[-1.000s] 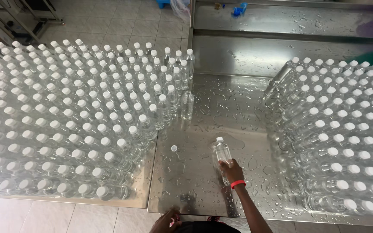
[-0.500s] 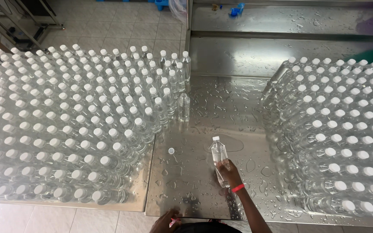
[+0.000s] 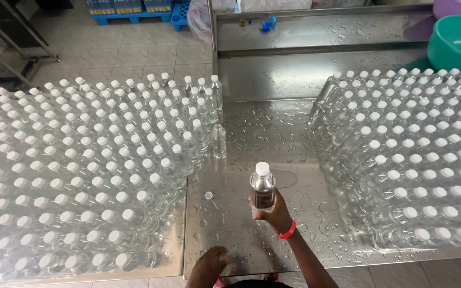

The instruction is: The person repeatedly picks up clear plastic bottles from a large group on a metal table, screws on white caps, and places the capped bottles back into the group. The task is performed by hand without tools.

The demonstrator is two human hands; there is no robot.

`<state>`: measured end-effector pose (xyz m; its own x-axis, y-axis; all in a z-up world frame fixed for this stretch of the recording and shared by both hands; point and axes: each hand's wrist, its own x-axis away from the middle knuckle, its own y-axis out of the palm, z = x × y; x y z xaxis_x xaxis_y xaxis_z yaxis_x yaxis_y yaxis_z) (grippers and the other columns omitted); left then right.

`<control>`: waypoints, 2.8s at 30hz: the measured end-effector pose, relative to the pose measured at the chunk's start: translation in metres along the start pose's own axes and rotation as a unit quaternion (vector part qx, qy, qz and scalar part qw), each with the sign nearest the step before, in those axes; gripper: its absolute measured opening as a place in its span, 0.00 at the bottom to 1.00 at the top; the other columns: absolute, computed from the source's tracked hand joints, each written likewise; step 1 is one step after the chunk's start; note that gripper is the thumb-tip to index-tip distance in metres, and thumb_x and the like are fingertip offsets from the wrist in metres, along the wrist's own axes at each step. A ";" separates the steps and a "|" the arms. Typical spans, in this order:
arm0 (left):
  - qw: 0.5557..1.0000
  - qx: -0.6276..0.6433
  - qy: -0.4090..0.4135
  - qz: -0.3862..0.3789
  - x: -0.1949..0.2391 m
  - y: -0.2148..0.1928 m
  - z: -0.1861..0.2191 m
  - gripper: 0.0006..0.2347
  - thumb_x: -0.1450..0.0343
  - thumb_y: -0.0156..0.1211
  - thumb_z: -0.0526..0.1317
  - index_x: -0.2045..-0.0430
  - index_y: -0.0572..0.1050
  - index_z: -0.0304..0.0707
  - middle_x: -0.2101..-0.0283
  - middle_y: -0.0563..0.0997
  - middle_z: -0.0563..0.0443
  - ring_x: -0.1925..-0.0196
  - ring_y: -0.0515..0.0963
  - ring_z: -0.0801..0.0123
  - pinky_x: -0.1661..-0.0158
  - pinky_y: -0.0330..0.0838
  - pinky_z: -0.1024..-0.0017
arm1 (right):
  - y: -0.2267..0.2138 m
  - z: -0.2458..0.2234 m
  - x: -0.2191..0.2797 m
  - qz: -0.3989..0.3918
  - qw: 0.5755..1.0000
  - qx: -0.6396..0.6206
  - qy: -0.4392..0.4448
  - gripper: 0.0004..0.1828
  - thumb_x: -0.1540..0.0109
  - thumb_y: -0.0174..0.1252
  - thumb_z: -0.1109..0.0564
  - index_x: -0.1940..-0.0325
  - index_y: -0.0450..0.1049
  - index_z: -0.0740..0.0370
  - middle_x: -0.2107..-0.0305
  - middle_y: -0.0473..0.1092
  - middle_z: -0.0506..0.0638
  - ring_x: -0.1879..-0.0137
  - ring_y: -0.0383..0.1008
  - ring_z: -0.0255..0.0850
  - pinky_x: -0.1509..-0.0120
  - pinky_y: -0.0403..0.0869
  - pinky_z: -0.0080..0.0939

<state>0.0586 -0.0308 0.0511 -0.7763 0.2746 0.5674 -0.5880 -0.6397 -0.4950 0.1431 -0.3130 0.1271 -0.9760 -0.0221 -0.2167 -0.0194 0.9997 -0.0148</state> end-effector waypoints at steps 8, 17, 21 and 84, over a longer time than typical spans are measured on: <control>0.939 0.255 0.180 0.145 0.046 -0.075 0.132 0.53 0.47 0.69 0.73 0.26 0.62 0.50 0.22 0.67 0.43 0.22 0.68 0.43 0.31 0.68 0.37 | 0.068 0.017 0.039 -0.007 0.999 0.046 -0.022 0.60 0.49 0.77 0.33 0.26 0.59 0.65 0.38 0.73 0.61 0.35 0.78 0.52 0.32 0.81 0.50; 0.966 0.152 0.173 0.118 0.027 -0.094 0.085 0.31 0.43 0.83 0.55 0.48 0.78 0.45 0.57 0.91 0.54 0.57 0.87 0.69 0.58 0.79 0.68 | 0.048 -0.071 0.062 -0.208 0.918 0.338 0.015 0.21 0.30 0.57 0.45 0.37 0.74 0.56 0.50 0.78 0.51 0.49 0.81 0.47 0.46 0.78 0.50; 0.969 0.040 0.242 -0.033 0.042 -0.117 0.089 0.24 0.40 0.79 0.52 0.54 0.77 0.46 0.61 0.90 0.54 0.63 0.88 0.65 0.67 0.75 0.65 | 0.037 -0.132 0.047 -0.226 0.808 0.512 -0.184 0.34 0.26 0.54 0.42 0.21 0.58 0.63 0.34 0.72 0.61 0.39 0.79 0.54 0.40 0.80 0.55; 0.920 -0.216 0.228 -0.233 -0.044 0.023 0.234 0.38 0.44 0.70 0.57 0.38 0.73 0.43 0.48 0.84 0.42 0.46 0.82 0.44 0.48 0.75 0.51 | -0.115 -0.026 0.129 0.119 0.880 0.228 0.399 0.31 0.29 0.53 0.40 0.78 0.46 0.51 0.83 0.42 0.43 0.74 0.41 0.36 0.65 0.45 0.51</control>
<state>0.1323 -0.2252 0.1692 -0.3736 0.7831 0.4972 -0.8402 -0.0587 -0.5390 0.0133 -0.4310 0.1264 -0.7858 0.3827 0.4858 0.1174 0.8635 -0.4905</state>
